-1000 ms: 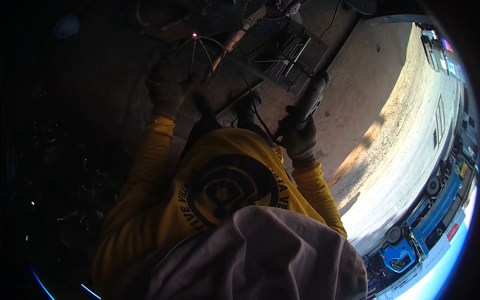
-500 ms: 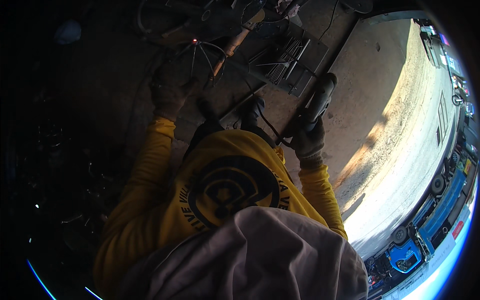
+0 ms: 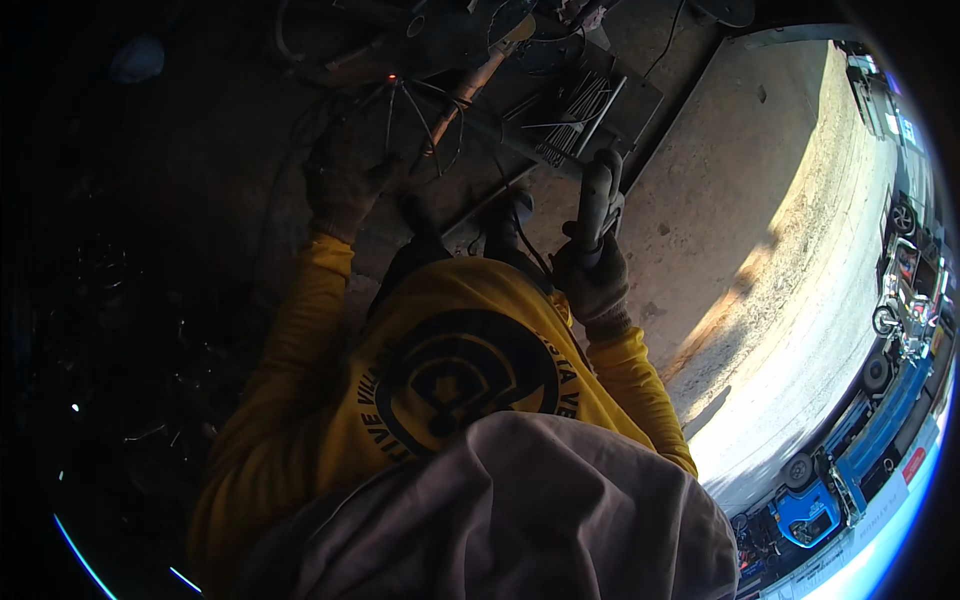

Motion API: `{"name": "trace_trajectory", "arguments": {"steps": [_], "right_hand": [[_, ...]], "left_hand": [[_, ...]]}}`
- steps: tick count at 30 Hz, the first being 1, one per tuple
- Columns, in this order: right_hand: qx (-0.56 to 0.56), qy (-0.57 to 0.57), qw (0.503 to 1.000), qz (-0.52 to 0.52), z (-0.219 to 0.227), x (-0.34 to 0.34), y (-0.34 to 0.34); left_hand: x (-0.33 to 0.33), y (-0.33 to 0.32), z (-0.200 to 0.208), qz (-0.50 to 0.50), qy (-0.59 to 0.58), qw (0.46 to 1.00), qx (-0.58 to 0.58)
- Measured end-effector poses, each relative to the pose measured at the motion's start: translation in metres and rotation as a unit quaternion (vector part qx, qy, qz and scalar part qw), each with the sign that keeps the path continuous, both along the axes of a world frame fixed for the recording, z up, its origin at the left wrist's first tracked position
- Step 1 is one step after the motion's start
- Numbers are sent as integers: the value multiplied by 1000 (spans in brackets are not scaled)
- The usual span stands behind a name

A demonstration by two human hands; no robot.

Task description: The person uses a welding tool to join pieces of a metal wire frame together. They hold the tool in one hand while using the other gloved hand to position the metal wires, creating sparks during the welding process.

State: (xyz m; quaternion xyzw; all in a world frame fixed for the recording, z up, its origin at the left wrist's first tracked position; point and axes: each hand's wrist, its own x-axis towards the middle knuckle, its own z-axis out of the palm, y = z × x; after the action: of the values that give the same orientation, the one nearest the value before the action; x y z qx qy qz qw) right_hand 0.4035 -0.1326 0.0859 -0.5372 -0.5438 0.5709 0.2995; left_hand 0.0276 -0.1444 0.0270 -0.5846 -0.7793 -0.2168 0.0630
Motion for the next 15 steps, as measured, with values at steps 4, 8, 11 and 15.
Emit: {"name": "trace_trajectory", "arguments": {"steps": [4, 8, 11, 15], "right_hand": [[-1, 6, 1000, 8, -3, 0, 0], [-12, 19, 1000, 13, -3, 1, 0], [-53, 58, 997, -5, 10, -3, 5], [-17, 105, 992, -67, 1, 4, 14]], "left_hand": [[0, -1, -3, 17, -41, 999, -20], [-3, -3, -10, 3, -48, 999, 0], [-1, 0, -1, -15, -28, 999, 39], [5, 7, 26, -28, -23, 996, 78]]}}
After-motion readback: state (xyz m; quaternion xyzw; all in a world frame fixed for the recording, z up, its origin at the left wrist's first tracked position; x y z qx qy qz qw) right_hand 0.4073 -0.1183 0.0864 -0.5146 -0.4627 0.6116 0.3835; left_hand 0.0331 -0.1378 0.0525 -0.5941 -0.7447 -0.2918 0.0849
